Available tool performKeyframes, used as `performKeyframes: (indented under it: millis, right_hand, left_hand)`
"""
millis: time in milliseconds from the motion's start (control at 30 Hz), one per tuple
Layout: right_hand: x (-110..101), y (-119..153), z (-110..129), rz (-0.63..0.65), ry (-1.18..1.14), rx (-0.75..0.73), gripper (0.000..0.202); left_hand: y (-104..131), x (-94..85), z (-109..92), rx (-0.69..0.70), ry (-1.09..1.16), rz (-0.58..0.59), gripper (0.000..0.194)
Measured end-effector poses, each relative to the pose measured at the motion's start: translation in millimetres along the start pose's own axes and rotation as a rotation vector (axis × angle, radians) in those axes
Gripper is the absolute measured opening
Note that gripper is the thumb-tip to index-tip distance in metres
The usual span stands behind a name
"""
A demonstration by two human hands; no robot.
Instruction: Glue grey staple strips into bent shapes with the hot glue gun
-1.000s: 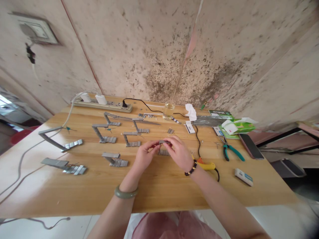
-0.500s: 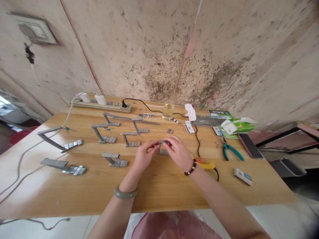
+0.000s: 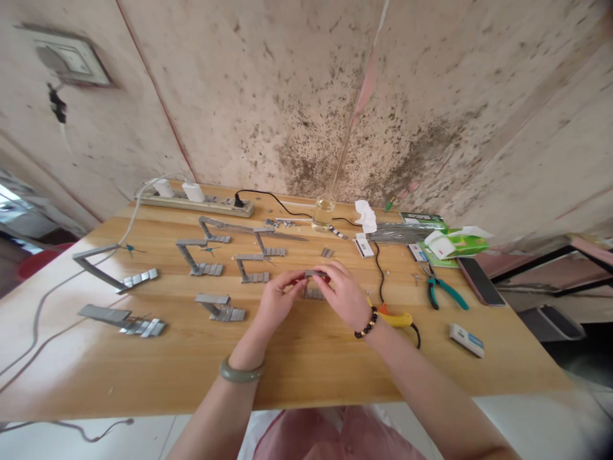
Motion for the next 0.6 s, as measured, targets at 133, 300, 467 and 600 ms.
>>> performKeyframes:
  millis: [133, 300, 467, 600]
  right_hand:
    - [-0.8, -0.2, 0.6, -0.003, 0.002, -0.002, 0.015]
    - [-0.1, 0.2, -0.2, 0.004, -0.001, 0.003, 0.016]
    - [-0.3, 0.5, 0.3, -0.002, -0.004, -0.003, 0.016]
    - [-0.8, 0.1, 0.5, -0.006, -0.001, 0.0, 0.016]
  left_hand:
    - [-0.4, 0.5, 2.1, 0.011, 0.004, 0.005, 0.024]
    - [-0.6, 1.1, 4.4, 0.003, 0.021, 0.012, 0.025]
    - [-0.1, 0.7, -0.1, 0.01, 0.004, 0.008, 0.025]
    - [0.4, -0.7, 0.5, 0.0, 0.009, -0.011, 0.026]
Point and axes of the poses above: each hand's wrist, its own y-axis away from the middle knuckle, its own x-axis out of the palm, z = x × y, the point moved 10 cm from there along -y, towards the middle knuckle, and after that the axes turned 1 degree about -z, right-handed, at the moved point
